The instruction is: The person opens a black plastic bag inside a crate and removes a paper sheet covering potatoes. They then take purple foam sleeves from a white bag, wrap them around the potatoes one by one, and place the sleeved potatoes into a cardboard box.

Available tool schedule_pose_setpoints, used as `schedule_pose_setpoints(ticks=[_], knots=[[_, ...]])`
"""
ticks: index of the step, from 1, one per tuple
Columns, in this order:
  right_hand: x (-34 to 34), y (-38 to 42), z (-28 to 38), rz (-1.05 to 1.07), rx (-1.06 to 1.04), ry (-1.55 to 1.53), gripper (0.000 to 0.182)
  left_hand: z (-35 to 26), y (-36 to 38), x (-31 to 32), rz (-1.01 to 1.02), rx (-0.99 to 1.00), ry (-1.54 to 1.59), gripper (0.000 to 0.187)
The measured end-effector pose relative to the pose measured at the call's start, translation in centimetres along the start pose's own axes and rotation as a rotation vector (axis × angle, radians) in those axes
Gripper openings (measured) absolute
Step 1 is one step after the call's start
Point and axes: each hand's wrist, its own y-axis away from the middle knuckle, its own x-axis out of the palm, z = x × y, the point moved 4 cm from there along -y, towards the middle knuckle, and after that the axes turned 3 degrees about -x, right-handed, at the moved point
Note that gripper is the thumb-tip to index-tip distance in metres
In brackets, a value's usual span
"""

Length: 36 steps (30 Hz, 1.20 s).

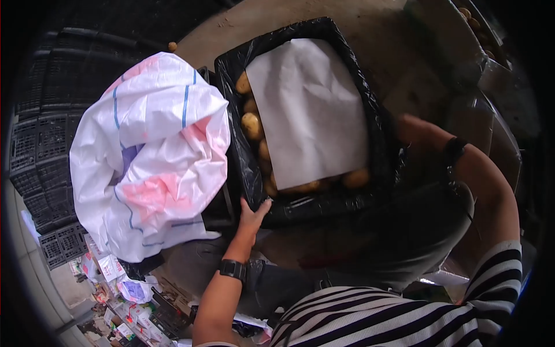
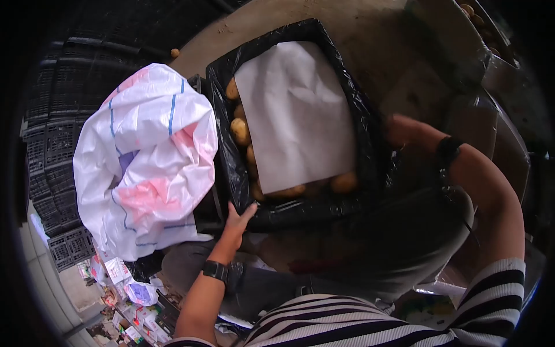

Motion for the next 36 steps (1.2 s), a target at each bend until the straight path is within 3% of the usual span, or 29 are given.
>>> schedule_pose_setpoints(ticks=[2,3,4,5,6,8,10,14,16,18,21,23,24,26,27,28,30,32,34,36], knots=[[-8.4,1.9,-2.0,-0.481,0.459,-0.285,0.024,2.3,3.4,0.9,0.162,-0.307,0.332,0.088],[-13.8,2.7,-2.7,-0.968,0.576,-0.686,0.025,3.5,3.7,1.0,0.152,-0.297,0.344,0.088],[-16.7,1.9,-1.2,-0.995,0.447,-0.622,0.033,5.0,3.9,1.9,0.313,-0.385,0.513,0.078],[-20.3,1.1,1.4,-0.794,0.232,-0.969,0.056,5.7,4.4,2.7,0.481,-0.465,0.680,0.069],[-20.8,-0.7,4.3,-0.756,0.174,-0.595,0.067,5.6,4.9,2.9,0.474,-0.443,0.694,0.069],[-20.3,-4.4,8.4,-0.706,0.095,-0.183,0.079,4.8,5.7,3.9,0.411,-0.334,0.665,0.072],[-19.4,-6.9,10.4,-0.455,0.152,-0.119,0.089,4.7,7.0,4.3,0.328,-0.304,0.730,0.071],[-17.5,-7.5,8.7,-0.592,0.205,-0.024,0.073,5.3,9.9,2.6,0.139,-0.155,0.720,0.063],[-21.3,-4.0,5.5,-0.297,0.348,-0.304,0.040,3.6,10.6,1.1,0.131,-0.027,0.657,0.048],[-27.2,0.3,5.1,-0.858,0.354,-0.315,0.036,-1.1,11.9,-0.7,0.214,0.059,0.663,0.054],[-37.1,4.5,9.8,-1.252,0.107,-0.206,0.041,-8.8,14.2,-3.3,0.434,0.246,0.913,0.097],[-41.4,5.6,14.2,-1.381,-0.041,-0.079,0.042,-13.4,16.8,-6.3,0.492,0.401,1.018,0.092],[-42.9,5.8,16.5,-1.434,-0.098,-0.043,0.042,-15.1,18.7,-8.0,0.492,0.552,0.994,0.077],[-45.3,5.8,20.4,-1.489,-0.261,-0.031,0.039,-16.9,21.7,-12.3,0.383,0.803,1.134,0.038],[-46.5,5.1,21.9,-1.562,-0.273,0.024,0.037,-16.4,23.3,-14.2,0.335,0.802,1.018,0.034],[-47.8,5.3,23.2,-1.432,-0.281,0.059,0.038,-15.2,24.5,-16.0,0.274,0.788,0.901,0.032],[-49.9,4.9,25.6,-1.577,-0.549,0.016,0.044,-11.6,26.3,-20.2,0.296,0.839,0.978,0.025],[-50.9,5.4,27.3,-1.560,-0.578,-0.027,0.044,-6.9,29.8,-23.4,0.001,0.894,1.049,0.025],[-50.2,5.1,27.4,-1.491,-0.518,-0.099,0.046,-1.0,32.8,-24.8,-0.541,0.962,0.949,0.035],[-47.8,3.3,26.4,-1.402,-0.457,-0.170,0.045,6.4,32.9,-25.6,-0.674,0.872,1.109,0.037]])
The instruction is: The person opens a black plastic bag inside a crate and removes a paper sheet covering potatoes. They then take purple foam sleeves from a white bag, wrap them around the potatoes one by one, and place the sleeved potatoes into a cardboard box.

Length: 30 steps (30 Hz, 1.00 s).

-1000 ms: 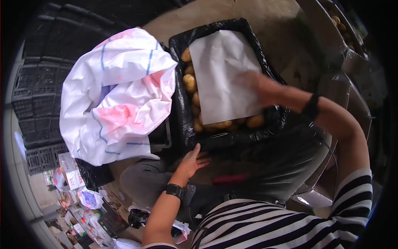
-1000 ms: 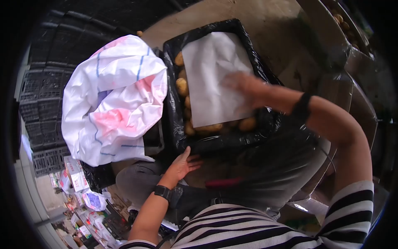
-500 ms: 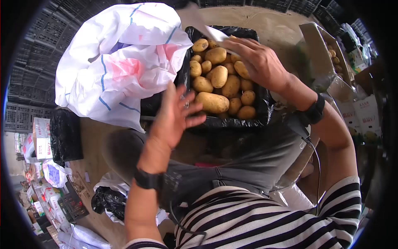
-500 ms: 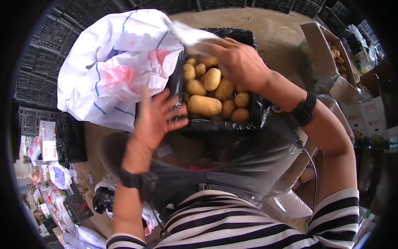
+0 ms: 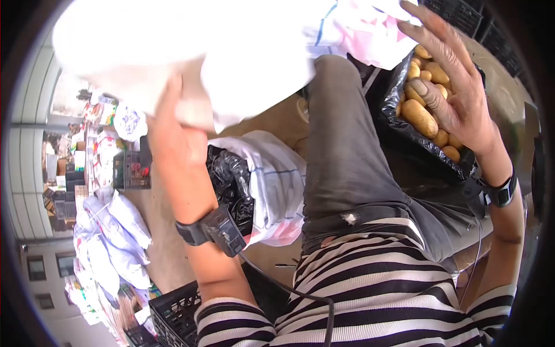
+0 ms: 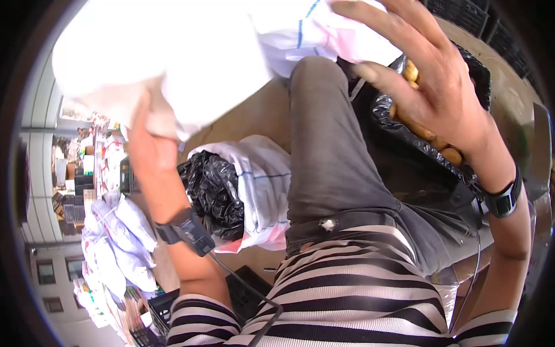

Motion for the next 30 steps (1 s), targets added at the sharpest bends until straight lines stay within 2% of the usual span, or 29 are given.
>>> schedule_pose_setpoints(ticks=[1,2,4,6,8,9,10,11,13,15,16,17,18,19,20,21,22,23,24,26,28,30], knots=[[0.8,1.3,-0.3,-0.007,0.135,-0.035,0.039,1.3,1.1,-2.9,-0.110,-0.007,-0.023,0.038],[1.2,2.3,0.2,-0.005,0.131,-0.032,0.039,2.8,2.2,-6.2,-0.214,-0.018,-0.042,0.039],[2.6,4.6,-0.7,0.134,0.330,-0.050,0.039,10.0,3.2,-15.4,-0.328,-0.141,-0.069,0.041],[3.8,7.2,-1.1,0.196,0.402,-0.089,0.040,14.7,6.0,-15.6,-0.421,-0.288,-0.127,0.035],[4.4,8.7,-1.1,0.261,0.471,-0.132,0.041,20.4,7.4,-18.0,-0.348,-0.615,-0.497,0.031],[4.7,9.3,-1.0,0.309,0.514,-0.168,0.041,23.2,7.7,-18.3,-0.320,-0.610,-0.409,0.018],[5.1,9.7,-1.2,0.354,0.553,-0.201,0.041,26.4,7.5,-18.8,-0.290,-0.598,-0.319,0.008],[5.3,10.0,-1.1,0.348,0.545,-0.192,0.041,29.9,6.7,-20.9,-0.067,-0.275,-1.042,0.011],[6.1,11.5,-1.5,0.386,0.703,-0.318,0.040,35.4,6.4,-21.6,0.175,0.128,-1.714,0.016],[6.3,12.3,-1.4,0.388,0.703,-0.297,0.039,38.8,6.7,-24.0,-0.479,-0.483,-0.938,0.032],[6.4,12.8,-1.5,0.393,0.711,-0.287,0.039,41.6,6.9,-27.3,-0.001,-0.411,-1.576,0.041],[6.5,13.5,-1.6,0.393,0.718,-0.270,0.040,44.8,7.8,-29.8,0.562,-0.259,-2.148,0.050],[6.3,13.5,-1.6,0.395,0.651,-0.182,0.043,40.8,7.7,-25.7,0.138,-0.557,-1.517,0.061],[6.3,13.6,-2.1,0.362,0.710,-0.248,0.044,35.9,7.8,-20.8,-0.322,-0.568,-0.836,0.072],[6.4,13.6,-2.7,0.319,0.773,-0.317,0.045,34.6,7.9,-19.0,-0.414,-0.353,-1.105,0.079],[6.6,13.2,-3.5,0.291,0.740,-0.262,0.045,30.3,6.5,-15.4,-0.267,-0.376,-1.018,0.075],[7.2,12.7,-4.5,0.264,0.710,-0.214,0.045,28.8,5.2,-14.1,-0.217,-0.325,-0.786,0.060],[8.2,12.5,-5.9,0.215,0.748,-0.215,0.047,24.6,3.4,-10.5,-0.087,-0.150,-0.866,0.045],[9.4,11.7,-7.4,0.160,0.783,-0.216,0.050,21.2,1.5,-7.0,-0.030,-0.099,-0.802,0.040],[11.6,9.0,-10.8,0.047,0.790,-0.080,0.060,16.9,-2.6,-0.7,0.051,0.101,-0.697,0.042],[14.4,5.9,-14.5,-0.216,0.658,-0.076,0.075,13.6,-6.0,5.8,0.126,0.317,-0.798,0.050],[16.3,1.7,-17.0,-0.238,0.595,0.049,0.087,13.4,-10.6,8.9,0.054,0.508,-0.904,0.061]])
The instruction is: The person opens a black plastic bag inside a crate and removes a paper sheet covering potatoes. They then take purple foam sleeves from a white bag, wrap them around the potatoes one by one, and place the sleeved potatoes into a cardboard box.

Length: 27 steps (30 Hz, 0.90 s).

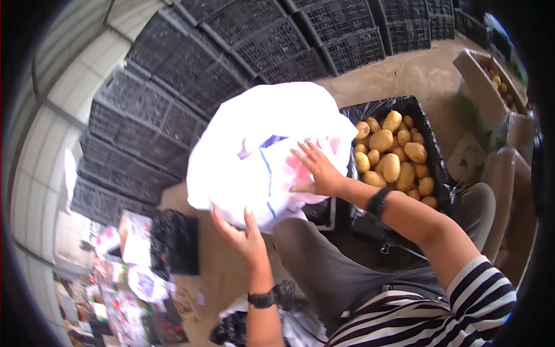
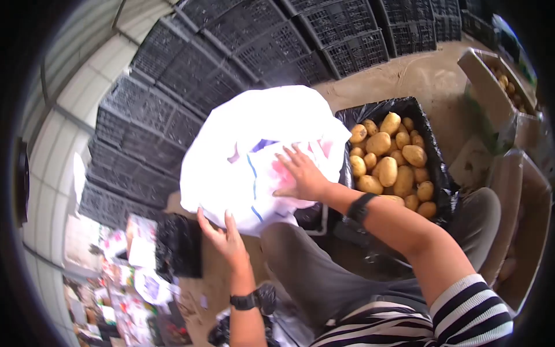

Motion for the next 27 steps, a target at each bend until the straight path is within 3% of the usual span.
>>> schedule_pose_setpoints(ticks=[2,3,4,7,8,10,11,14,16,17,18,20,21,23,24,26,27], knots=[[2.9,-2.3,0.4,0.151,-0.021,0.010,0.097,1.2,-2.7,3.1,-0.012,-0.428,0.426,0.075],[4.1,-2.6,0.6,0.402,0.001,-0.014,0.091,2.4,-2.9,4.0,-0.009,-0.711,0.475,0.091],[5.1,-2.2,1.0,0.661,0.021,-0.043,0.086,3.5,-3.4,4.5,-0.001,-0.697,0.459,0.091],[6.0,2.8,4.1,0.704,-0.120,-0.153,0.054,6.8,-3.8,5.9,0.083,-0.921,0.490,0.105],[5.6,5.3,5.6,0.664,-0.190,-0.230,0.044,7.3,-3.8,5.9,0.090,-0.927,0.486,0.105],[3.2,8.2,9.9,0.672,-0.288,-0.192,0.036,8.2,-3.3,6.1,0.535,-0.674,0.685,0.096],[2.5,9.0,10.3,0.684,-0.286,-0.202,0.036,10.8,-3.8,6.9,0.547,-0.655,0.697,0.081],[0.4,9.8,9.4,0.706,-0.116,-0.369,0.033,5.1,-4.5,3.8,0.713,0.076,-0.006,0.039],[-2.3,8.1,7.9,0.515,-0.148,-0.600,0.040,7.3,-6.7,5.5,0.435,-0.993,0.822,0.029],[-2.4,6.8,6.5,0.314,-0.094,-0.527,0.045,7.1,-7.6,4.7,0.363,-0.986,0.836,0.033],[-2.5,5.3,5.3,0.120,-0.042,-0.452,0.051,4.7,-7.7,3.8,0.450,-0.980,0.946,0.034],[-4.7,1.3,5.8,-0.219,-0.198,-0.249,0.061,1.0,-7.8,3.0,0.511,-0.909,1.040,0.033],[-4.1,0.2,6.3,-0.228,-0.199,-0.244,0.061,-0.2,-7.5,3.1,0.519,-0.901,1.040,0.033],[-0.1,-1.0,6.6,0.363,0.013,-0.387,0.067,-2.2,-7.1,3.6,0.476,-0.827,1.032,0.034],[0.2,-0.7,7.2,0.353,0.014,-0.379,0.067,-2.4,-7.5,3.7,0.487,-0.818,1.036,0.034],[1.5,0.6,7.6,0.430,0.230,-0.524,0.066,-2.8,-9.2,2.6,0.453,-0.413,0.981,0.039],[0.9,0.9,7.7,0.493,0.233,-0.361,0.064,-0.8,-11.0,2.1,0.486,-0.399,1.066,0.040]])
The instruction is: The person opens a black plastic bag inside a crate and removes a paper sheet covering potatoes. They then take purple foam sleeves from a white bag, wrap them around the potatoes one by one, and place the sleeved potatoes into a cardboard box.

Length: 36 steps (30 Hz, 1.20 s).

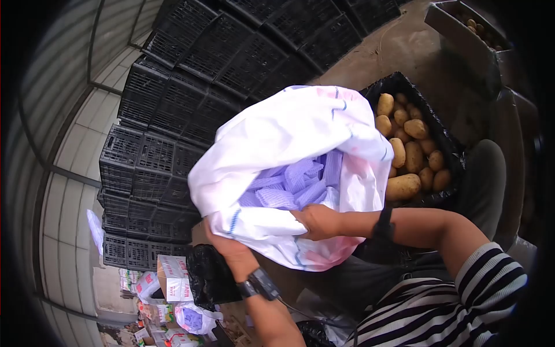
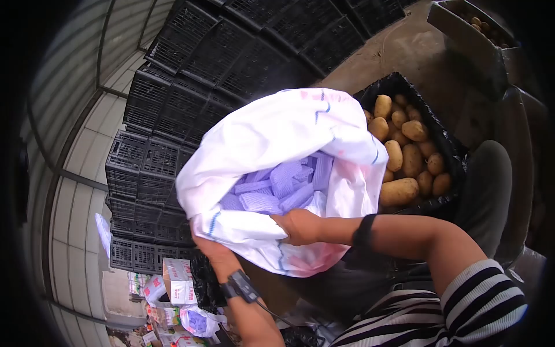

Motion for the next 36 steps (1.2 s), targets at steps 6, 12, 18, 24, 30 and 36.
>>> schedule_pose_setpoints(ticks=[6,12,18,24,30,36], knots=[[-1.7,-1.3,0.9,-0.467,-0.294,0.240,0.065,-3.6,0.5,-2.2,-0.145,0.311,-0.362,0.045],[4.9,-1.7,-1.2,-0.392,-0.241,0.231,0.064,-0.5,0.2,-12.7,-0.360,-0.158,-0.121,0.045],[6.7,1.8,-1.3,-0.263,-0.166,0.230,0.055,-0.7,4.8,6.4,0.112,1.039,-1.740,0.063],[6.6,5.5,-0.6,0.217,-0.210,0.080,0.043,8.5,-7.1,8.2,0.520,0.985,-2.090,0.062],[-7.1,2.8,-6.5,-0.599,0.004,0.078,0.073,4.7,-13.7,12.5,0.497,0.416,-1.720,0.032],[-16.1,-3.2,-10.8,-0.756,-0.159,0.462,0.065,0.8,-9.3,12.2,0.615,-0.771,-0.950,0.038]])
